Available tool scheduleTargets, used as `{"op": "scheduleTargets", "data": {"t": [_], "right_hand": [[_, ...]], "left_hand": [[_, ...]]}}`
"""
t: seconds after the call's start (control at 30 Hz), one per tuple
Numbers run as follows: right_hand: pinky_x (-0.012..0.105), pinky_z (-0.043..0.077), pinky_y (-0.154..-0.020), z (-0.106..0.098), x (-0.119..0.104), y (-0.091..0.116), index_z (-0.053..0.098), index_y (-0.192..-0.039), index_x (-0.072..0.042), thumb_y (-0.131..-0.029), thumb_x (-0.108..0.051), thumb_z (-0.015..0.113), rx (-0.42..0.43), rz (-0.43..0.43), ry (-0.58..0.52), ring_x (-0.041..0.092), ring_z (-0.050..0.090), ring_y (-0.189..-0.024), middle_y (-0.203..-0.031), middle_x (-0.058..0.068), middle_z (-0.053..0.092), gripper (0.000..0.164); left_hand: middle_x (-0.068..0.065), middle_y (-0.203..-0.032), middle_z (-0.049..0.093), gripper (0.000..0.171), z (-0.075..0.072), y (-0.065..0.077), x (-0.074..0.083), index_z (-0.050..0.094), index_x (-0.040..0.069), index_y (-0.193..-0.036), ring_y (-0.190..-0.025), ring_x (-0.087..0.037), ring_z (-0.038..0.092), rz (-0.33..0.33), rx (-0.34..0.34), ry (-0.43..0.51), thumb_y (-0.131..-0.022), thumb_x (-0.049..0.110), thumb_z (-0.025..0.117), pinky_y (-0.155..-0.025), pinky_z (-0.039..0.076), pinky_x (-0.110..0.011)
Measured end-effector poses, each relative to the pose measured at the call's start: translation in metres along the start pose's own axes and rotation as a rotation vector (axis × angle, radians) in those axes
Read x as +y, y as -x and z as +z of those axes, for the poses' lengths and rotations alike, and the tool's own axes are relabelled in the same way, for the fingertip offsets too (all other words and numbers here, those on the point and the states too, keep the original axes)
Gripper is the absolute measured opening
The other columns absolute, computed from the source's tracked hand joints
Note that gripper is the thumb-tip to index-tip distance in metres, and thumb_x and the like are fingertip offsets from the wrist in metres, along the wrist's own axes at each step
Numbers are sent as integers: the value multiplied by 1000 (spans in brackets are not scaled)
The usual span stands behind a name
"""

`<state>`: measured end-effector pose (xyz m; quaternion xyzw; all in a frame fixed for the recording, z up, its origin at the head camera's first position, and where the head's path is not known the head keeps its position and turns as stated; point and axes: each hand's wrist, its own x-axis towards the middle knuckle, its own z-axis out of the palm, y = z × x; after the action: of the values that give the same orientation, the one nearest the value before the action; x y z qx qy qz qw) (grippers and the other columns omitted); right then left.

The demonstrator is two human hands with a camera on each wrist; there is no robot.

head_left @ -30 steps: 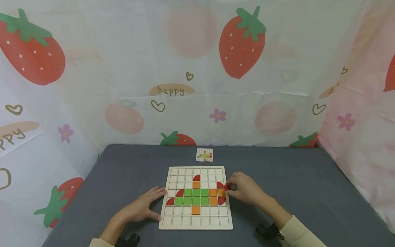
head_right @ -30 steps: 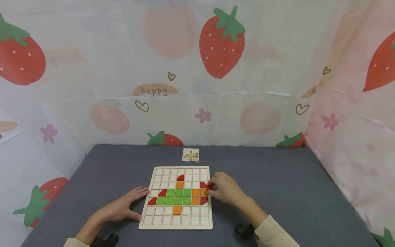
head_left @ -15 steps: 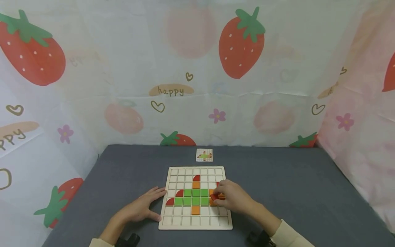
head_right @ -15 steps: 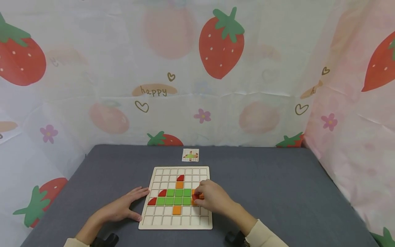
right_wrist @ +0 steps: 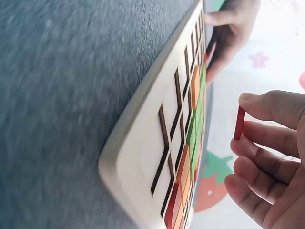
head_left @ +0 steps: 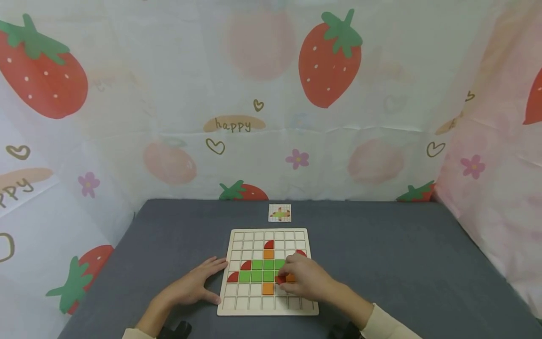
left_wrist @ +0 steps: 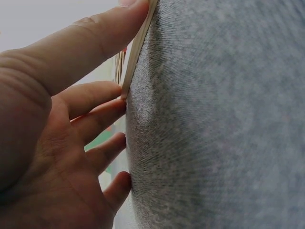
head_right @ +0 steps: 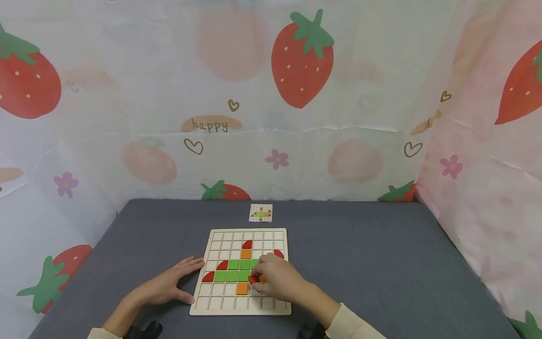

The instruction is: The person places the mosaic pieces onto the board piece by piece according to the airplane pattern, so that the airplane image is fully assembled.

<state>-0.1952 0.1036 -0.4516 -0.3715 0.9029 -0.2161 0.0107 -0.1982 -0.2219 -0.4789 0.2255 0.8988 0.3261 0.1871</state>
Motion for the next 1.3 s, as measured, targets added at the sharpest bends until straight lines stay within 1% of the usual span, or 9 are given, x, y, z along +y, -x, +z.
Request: {"op": "scheduleTargets", "data": {"t": [0.07,0.17,0.3,0.43,0.53,0.6,0.8,1.0,1.3], "right_hand": [[16,44,-67,1,-4,-2,77,-94,-12,-83,-21,76,-14,2,-6,6,51,-78,-85,-5,62,14],[15,43,-68,4,-9,-4,77,-96,-13,-84,-24,76,-35,5,1,2,48,-78,-84,-6,61,16],[14,41,-67,8,-14,-5,76,-94,-13,-83,-24,76,-43,-16,12,0,43,-76,-83,-6,58,15],[14,44,-71,12,-16,-7,77,-94,-14,-83,-23,76,-55,-38,22,0,47,-78,-85,-7,62,14],[14,44,-71,14,-18,-7,77,-94,-14,-82,-23,77,-63,-50,29,0,49,-79,-85,-8,63,15],[12,43,-69,17,-19,-7,77,-92,-15,-81,-22,77,-64,-67,47,0,48,-79,-84,-8,61,14],[10,36,-65,25,-22,-5,74,-84,-16,-78,-22,78,-42,-161,139,1,45,-72,-76,-8,57,9],[11,37,-65,30,-22,-4,73,-83,-18,-77,-23,78,-63,-135,168,0,44,-72,-76,-10,54,9],[12,33,-61,31,-25,-7,72,-80,-17,-77,-24,79,-71,-156,219,2,40,-69,-71,-9,49,10]], "left_hand": [[-24,-155,33,97,0,0,0,37,-4,-147,-145,-53,17,-3,-1,4,-72,36,82,-108,20,-71],[-24,-155,33,97,0,0,1,37,-4,-147,-145,-53,16,-5,-1,11,-72,35,82,-108,20,-71],[-24,-155,33,97,0,0,1,37,-4,-147,-145,-52,16,-8,-1,11,-72,35,82,-108,20,-71],[-24,-155,33,97,-1,-1,1,37,-3,-147,-145,-52,16,-11,1,12,-71,35,83,-108,20,-70],[-24,-155,33,97,-1,-1,1,37,-3,-148,-145,-52,16,-13,1,18,-71,34,83,-109,20,-70],[-24,-155,32,97,-1,-1,1,37,-3,-148,-145,-52,16,-13,0,21,-71,34,83,-109,20,-70],[-24,-156,32,98,-1,-1,1,37,-3,-148,-145,-52,16,-9,3,16,-71,36,83,-109,21,-70],[-23,-156,32,97,0,0,2,37,-3,-148,-145,-51,16,-14,-2,17,-71,35,83,-109,21,-70],[-25,-155,32,97,0,0,1,37,-3,-148,-145,-52,17,-8,1,9,-71,35,83,-109,21,-70]]}}
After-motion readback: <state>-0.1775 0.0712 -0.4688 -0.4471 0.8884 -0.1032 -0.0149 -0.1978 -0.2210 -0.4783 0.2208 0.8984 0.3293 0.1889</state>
